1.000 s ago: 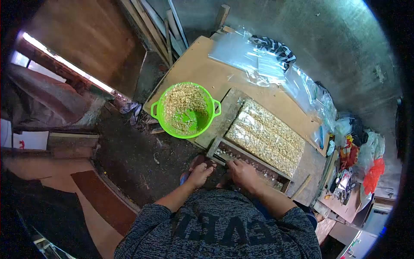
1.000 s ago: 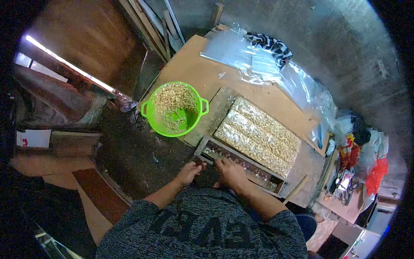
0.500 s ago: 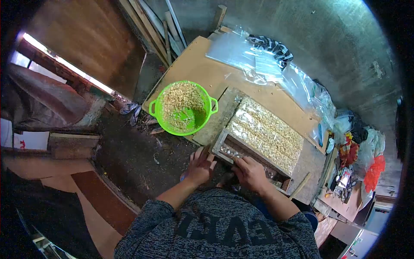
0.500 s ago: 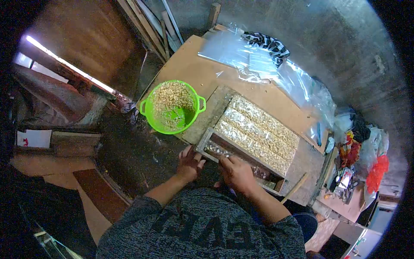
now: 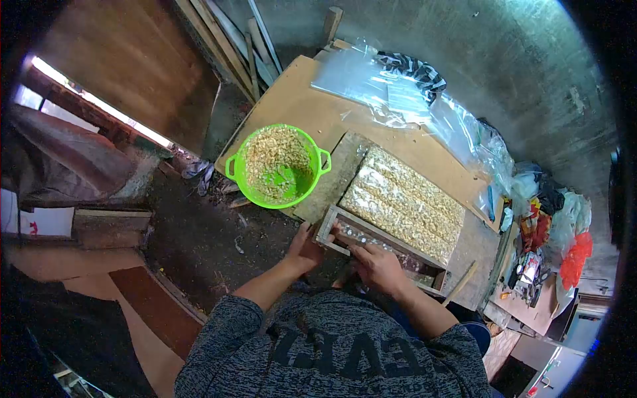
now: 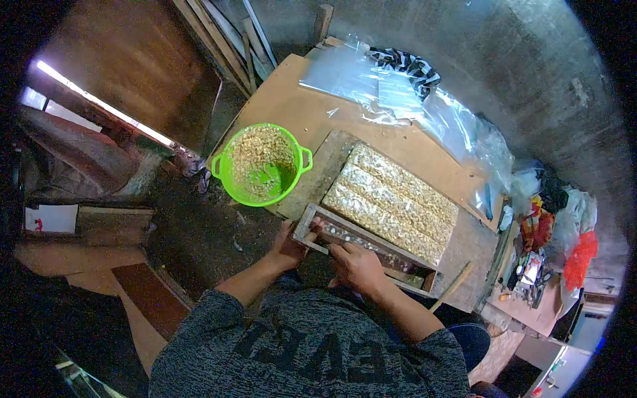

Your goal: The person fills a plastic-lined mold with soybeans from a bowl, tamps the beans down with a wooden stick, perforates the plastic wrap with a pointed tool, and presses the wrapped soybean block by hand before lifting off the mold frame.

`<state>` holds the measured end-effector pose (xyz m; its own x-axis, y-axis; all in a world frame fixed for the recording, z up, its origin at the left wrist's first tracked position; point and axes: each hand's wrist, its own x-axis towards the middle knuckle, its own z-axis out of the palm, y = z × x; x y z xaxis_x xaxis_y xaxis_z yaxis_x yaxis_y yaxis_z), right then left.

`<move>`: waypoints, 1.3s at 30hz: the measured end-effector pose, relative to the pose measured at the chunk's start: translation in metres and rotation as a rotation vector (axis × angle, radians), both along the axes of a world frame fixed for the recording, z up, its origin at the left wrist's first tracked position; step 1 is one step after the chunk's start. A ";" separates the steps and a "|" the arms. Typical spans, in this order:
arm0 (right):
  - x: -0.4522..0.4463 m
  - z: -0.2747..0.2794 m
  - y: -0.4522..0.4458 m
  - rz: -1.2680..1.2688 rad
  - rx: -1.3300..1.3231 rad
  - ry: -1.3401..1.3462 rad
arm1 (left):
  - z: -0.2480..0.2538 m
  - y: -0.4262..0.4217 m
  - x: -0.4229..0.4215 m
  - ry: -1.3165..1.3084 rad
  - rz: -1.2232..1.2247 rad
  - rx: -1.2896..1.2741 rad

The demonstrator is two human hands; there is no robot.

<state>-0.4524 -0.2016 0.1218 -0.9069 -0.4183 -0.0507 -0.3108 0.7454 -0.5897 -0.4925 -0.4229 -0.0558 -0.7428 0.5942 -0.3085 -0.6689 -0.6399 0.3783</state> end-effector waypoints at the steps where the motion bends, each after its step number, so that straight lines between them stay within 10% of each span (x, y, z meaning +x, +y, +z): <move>1: 0.000 -0.001 0.000 0.002 0.014 -0.013 | 0.015 0.001 -0.003 0.453 -0.018 -0.523; 3: 0.000 -0.004 0.002 0.005 0.023 -0.018 | 0.048 -0.012 -0.011 1.144 -0.153 -1.386; 6: -0.001 0.002 0.000 -0.005 0.028 -0.043 | 0.052 -0.021 -0.011 1.394 -0.103 -1.505; 13: -0.002 0.000 0.000 0.009 0.033 -0.048 | 0.050 -0.022 -0.012 1.150 -0.027 -1.423; 24: -0.001 -0.004 0.001 0.005 0.024 -0.030 | 0.053 -0.041 -0.054 1.861 -0.049 -1.149; 39: -0.006 0.003 -0.005 -0.033 0.037 -0.068 | 0.064 -0.043 -0.063 1.971 -0.054 -1.184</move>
<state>-0.4583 -0.2065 0.1247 -0.9142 -0.3848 -0.1274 -0.2460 0.7764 -0.5802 -0.5557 -0.4662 0.0084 -0.4630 0.7820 0.4172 0.8589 0.2796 0.4291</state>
